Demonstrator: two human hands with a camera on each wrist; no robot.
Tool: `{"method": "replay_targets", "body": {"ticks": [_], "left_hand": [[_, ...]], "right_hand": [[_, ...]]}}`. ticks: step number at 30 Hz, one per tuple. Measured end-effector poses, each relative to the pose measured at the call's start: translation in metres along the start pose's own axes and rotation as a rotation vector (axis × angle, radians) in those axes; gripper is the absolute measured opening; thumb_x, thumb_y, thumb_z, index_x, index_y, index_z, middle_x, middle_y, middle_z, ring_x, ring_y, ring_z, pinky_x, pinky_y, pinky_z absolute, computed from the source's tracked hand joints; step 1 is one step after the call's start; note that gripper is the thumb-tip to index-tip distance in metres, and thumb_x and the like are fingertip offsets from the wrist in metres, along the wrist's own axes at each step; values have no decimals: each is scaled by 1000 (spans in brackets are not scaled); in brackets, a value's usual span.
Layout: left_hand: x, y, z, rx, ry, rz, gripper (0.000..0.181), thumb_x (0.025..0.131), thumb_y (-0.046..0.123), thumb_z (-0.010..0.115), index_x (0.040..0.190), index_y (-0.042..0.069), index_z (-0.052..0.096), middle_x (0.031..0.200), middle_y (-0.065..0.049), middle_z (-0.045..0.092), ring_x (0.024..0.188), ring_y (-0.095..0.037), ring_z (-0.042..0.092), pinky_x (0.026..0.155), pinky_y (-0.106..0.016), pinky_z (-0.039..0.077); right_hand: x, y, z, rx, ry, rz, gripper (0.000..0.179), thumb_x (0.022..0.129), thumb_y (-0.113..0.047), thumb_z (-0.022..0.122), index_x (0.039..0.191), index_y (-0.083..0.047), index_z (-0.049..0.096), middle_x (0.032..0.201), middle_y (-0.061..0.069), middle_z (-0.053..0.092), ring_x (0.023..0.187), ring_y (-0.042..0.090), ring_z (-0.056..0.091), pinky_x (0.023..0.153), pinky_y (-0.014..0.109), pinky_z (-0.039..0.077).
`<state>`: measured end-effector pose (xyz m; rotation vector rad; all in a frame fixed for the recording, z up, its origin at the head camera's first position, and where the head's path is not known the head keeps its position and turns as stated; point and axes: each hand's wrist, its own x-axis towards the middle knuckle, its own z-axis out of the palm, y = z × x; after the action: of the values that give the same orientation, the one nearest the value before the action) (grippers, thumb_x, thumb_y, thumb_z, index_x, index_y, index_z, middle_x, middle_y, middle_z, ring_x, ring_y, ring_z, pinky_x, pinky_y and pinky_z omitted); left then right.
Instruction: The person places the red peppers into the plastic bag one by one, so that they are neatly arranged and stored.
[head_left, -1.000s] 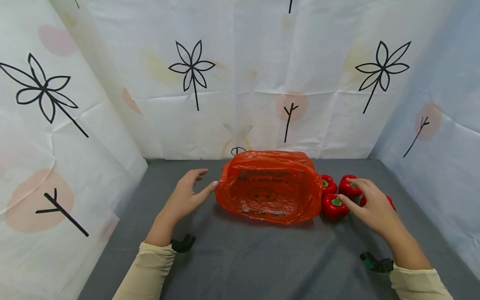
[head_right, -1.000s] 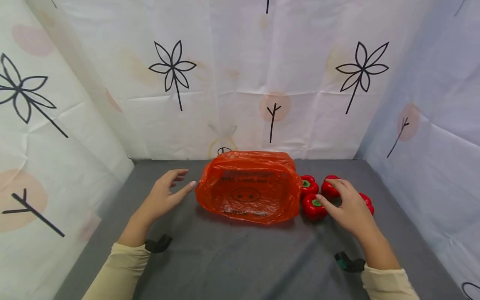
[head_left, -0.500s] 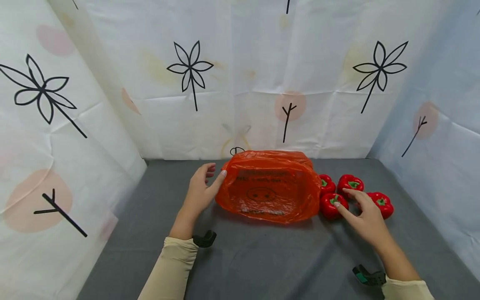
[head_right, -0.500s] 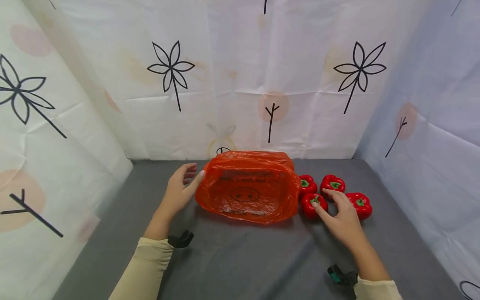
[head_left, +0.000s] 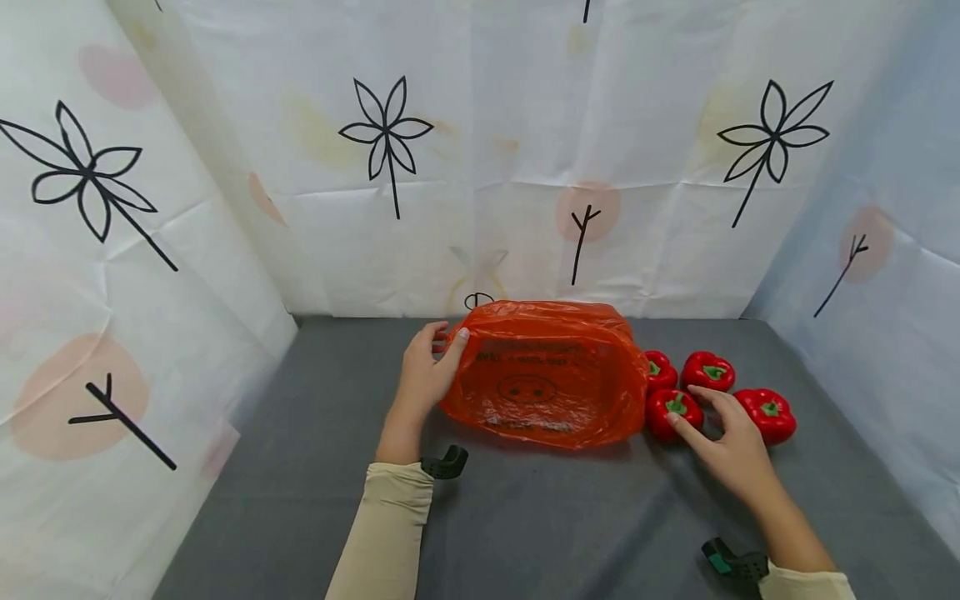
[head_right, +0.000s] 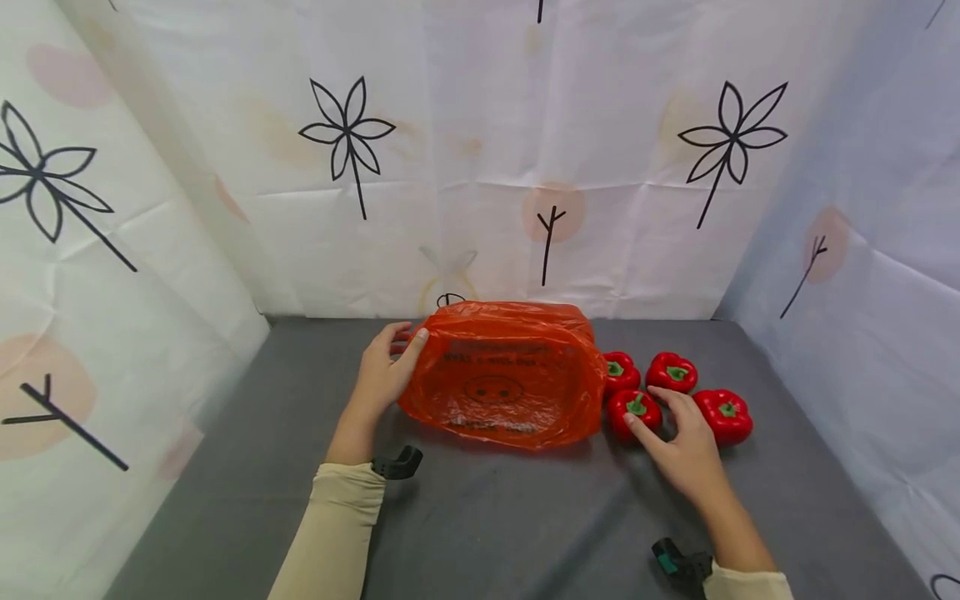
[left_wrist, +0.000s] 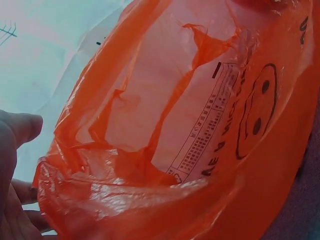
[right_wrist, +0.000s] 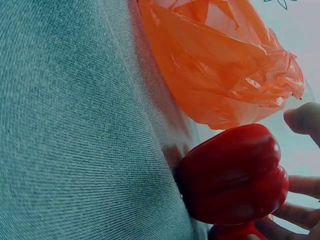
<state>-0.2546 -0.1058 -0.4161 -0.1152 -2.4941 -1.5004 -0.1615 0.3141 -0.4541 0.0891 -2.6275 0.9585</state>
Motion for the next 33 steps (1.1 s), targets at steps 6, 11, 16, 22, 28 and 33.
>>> {"method": "replay_targets", "body": {"ticks": [6,11,16,22,28,33], "left_hand": [[4,-2,7,-37,-4,0,58,92,62,55,133,21,54,125,-2,58,115,-24,56,93,-47,51],[6,-4,12,-35,4,3,58,92,61,56,133,20,54,124,-3,59,114,-23,57,92,-47,52],[6,-6,15,-51,-3,-1,58,92,61,55,134,21,54,124,-2,59,112,-22,58,89,-46,54],[5,-8,14,-67,9,-3,59,91,63,56,132,20,55,120,0,60,106,-20,60,84,-44,55],[4,-8,12,-87,7,5,60,90,63,57,131,19,56,118,0,60,104,-21,59,85,-44,55],[2,-8,11,-94,10,1,58,90,62,58,130,20,57,118,0,60,103,-20,59,86,-42,54]], "right_hand": [[0,3,0,22,-33,24,63,88,-38,73,139,-7,51,135,15,53,108,-10,41,79,-5,32],[1,3,3,23,-62,59,71,86,-41,75,141,-7,47,137,17,51,119,24,50,87,14,51],[1,5,6,36,-68,89,81,82,-42,78,144,-5,42,140,22,47,125,41,47,93,63,45],[1,6,10,31,-56,86,88,80,-40,81,147,-5,38,141,24,48,124,41,49,92,63,46],[1,5,10,7,-45,76,84,79,-40,81,145,-7,41,140,22,50,119,38,52,83,50,56],[2,6,12,13,-23,77,81,78,-39,83,141,-5,46,138,21,52,117,37,54,77,20,55]]}}
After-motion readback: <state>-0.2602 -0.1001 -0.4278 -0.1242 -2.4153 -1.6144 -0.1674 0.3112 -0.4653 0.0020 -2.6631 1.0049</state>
